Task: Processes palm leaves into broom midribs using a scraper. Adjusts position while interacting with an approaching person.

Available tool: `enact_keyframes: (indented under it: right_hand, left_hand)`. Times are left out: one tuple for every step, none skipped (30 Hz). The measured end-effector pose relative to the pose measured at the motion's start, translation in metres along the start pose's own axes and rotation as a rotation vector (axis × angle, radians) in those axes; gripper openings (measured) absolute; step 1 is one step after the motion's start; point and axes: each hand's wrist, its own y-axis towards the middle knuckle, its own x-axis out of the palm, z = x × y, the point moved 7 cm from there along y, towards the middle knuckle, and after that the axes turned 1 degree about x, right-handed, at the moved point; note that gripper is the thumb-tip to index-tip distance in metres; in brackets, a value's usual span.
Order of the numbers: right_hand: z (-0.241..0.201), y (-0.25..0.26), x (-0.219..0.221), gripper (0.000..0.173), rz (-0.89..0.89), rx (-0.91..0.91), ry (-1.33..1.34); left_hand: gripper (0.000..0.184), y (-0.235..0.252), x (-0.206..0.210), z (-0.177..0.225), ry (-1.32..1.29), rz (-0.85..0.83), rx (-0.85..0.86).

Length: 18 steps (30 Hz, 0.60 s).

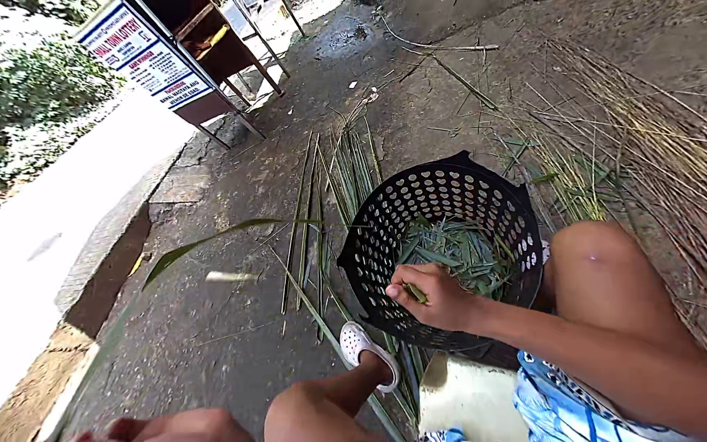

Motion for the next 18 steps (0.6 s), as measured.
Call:
enact_keyframes:
  right_hand:
    - [0.000,-0.002,0.002,0.025,-0.020,0.002,0.009]
    - [-0.001,-0.004,0.005,0.024,-0.057,0.031,0.022]
    - [0.000,-0.006,0.008,0.024,-0.118,0.096,0.047]
    - [0.002,-0.007,0.012,0.025,-0.210,0.204,0.098]
    - [0.006,-0.010,0.017,0.028,-0.319,0.333,0.167]
    - [0.010,-0.014,0.023,0.030,-0.422,0.464,0.256]
    - [0.011,-0.018,0.029,0.031,-0.490,0.573,0.360]
    - [0.011,-0.020,0.032,0.032,-0.531,0.654,0.459]
    - [0.010,-0.021,0.033,0.036,-0.565,0.722,0.541]
    - [0.009,-0.021,0.034,0.042,-0.596,0.782,0.598]
    - [0.008,-0.021,0.034,0.048,-0.611,0.853,0.647]
    - [0.009,-0.023,0.034,0.050,-0.598,0.918,0.702]
    - [0.010,-0.025,0.034,0.049,-0.577,0.967,0.761]
    - [0.012,-0.026,0.034,0.046,-0.563,1.014,0.797]
    - [0.014,-0.026,0.033,0.041,-0.542,1.059,0.800]
    - [0.017,-0.027,0.032,0.036,-0.521,1.108,0.777]
    - [0.019,-0.027,0.031,0.033,-0.499,1.142,0.751]
    - [0.021,-0.028,0.030,0.034,-0.478,1.160,0.733]
  left_hand:
    - [0.021,-0.029,0.014,-0.003,-0.057,0.007,-0.044]
    - [0.020,-0.055,0.023,-0.007,-0.082,0.019,-0.082]
    - [0.019,-0.078,0.028,-0.012,-0.095,-0.007,-0.119]
    - [0.018,-0.098,0.030,-0.019,-0.110,-0.049,-0.149]
    - [0.018,-0.116,0.029,-0.026,-0.117,-0.094,-0.181]
    - [0.019,-0.133,0.028,-0.030,-0.120,-0.132,-0.221]
    - [0.020,-0.149,0.029,-0.033,-0.119,-0.161,-0.279]
    - [0.021,-0.164,0.029,-0.034,-0.121,-0.177,-0.348]
    - [0.023,-0.179,0.029,-0.036,-0.142,-0.195,-0.403]
    - [0.027,-0.192,0.029,-0.039,-0.178,-0.227,-0.434]
    - [0.030,-0.204,0.029,-0.041,-0.209,-0.269,-0.456]
    - [0.033,-0.215,0.027,-0.042,-0.232,-0.299,-0.477]
    - [0.033,-0.223,0.026,-0.041,-0.253,-0.324,-0.488]
    - [0.033,-0.230,0.025,-0.041,-0.269,-0.348,-0.492]
    - [0.033,-0.234,0.024,-0.041,-0.291,-0.367,-0.488]
    - [0.033,-0.237,0.023,-0.041,-0.313,-0.390,-0.470]
    - [0.032,-0.237,0.023,-0.041,-0.326,-0.413,-0.441]
    - [0.031,-0.236,0.023,-0.040,-0.327,-0.438,-0.412]
